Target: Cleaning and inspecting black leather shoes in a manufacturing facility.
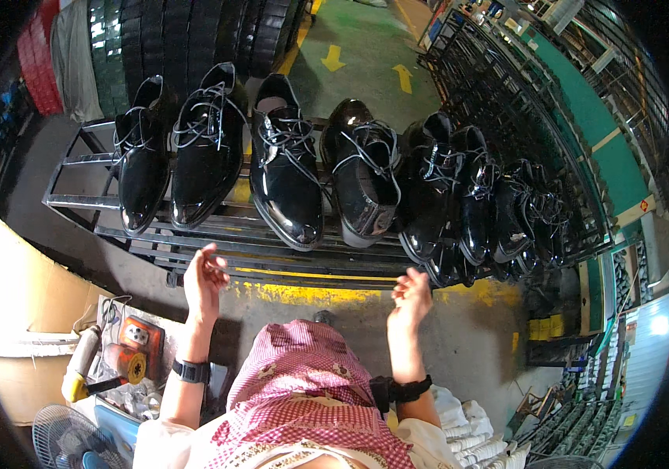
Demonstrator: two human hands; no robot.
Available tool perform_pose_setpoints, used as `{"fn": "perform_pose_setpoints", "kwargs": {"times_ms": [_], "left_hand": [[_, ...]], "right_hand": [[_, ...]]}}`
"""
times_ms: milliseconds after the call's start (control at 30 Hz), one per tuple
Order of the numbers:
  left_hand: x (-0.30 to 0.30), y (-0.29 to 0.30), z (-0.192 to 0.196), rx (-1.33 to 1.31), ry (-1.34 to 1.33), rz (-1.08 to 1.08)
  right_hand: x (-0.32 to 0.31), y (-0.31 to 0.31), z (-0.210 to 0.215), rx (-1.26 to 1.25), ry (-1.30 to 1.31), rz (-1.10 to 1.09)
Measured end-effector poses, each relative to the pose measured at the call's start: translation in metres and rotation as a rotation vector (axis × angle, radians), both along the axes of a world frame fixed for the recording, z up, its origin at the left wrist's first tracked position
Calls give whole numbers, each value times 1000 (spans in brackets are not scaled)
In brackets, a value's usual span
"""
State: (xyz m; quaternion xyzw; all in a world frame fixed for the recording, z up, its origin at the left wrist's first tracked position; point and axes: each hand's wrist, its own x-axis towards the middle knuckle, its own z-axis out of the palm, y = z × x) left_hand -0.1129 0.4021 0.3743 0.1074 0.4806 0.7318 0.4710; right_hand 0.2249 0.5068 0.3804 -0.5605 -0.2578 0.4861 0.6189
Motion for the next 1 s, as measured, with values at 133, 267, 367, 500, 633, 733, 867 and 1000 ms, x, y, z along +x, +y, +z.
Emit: {"fn": "perform_pose_setpoints", "kwargs": {"times_ms": [133,267,367,500,633,733,867,1000], "left_hand": [[9,39,28,93,-29,114],[9,69,10,232,-130,324],[22,90,28,173,-228,497],[32,113,38,95,-247,662],[3,102,-1,-133,-122,712],[9,126,-23,106,-72,850],[-1,128,-48,9,47,795],[13,120,10,72,126,822]], "right_hand": [[57,46,-1,-20,216,-69],[85,87,7,101,429,-61],[118,116,-1,203,697,42],[162,148,-14,314,795,57],[60,84,29,271,-836,-109],[116,100,-2,259,-1300,11],[148,107,-22,214,-1410,160],[81,79,30,114,-1023,36]]}}
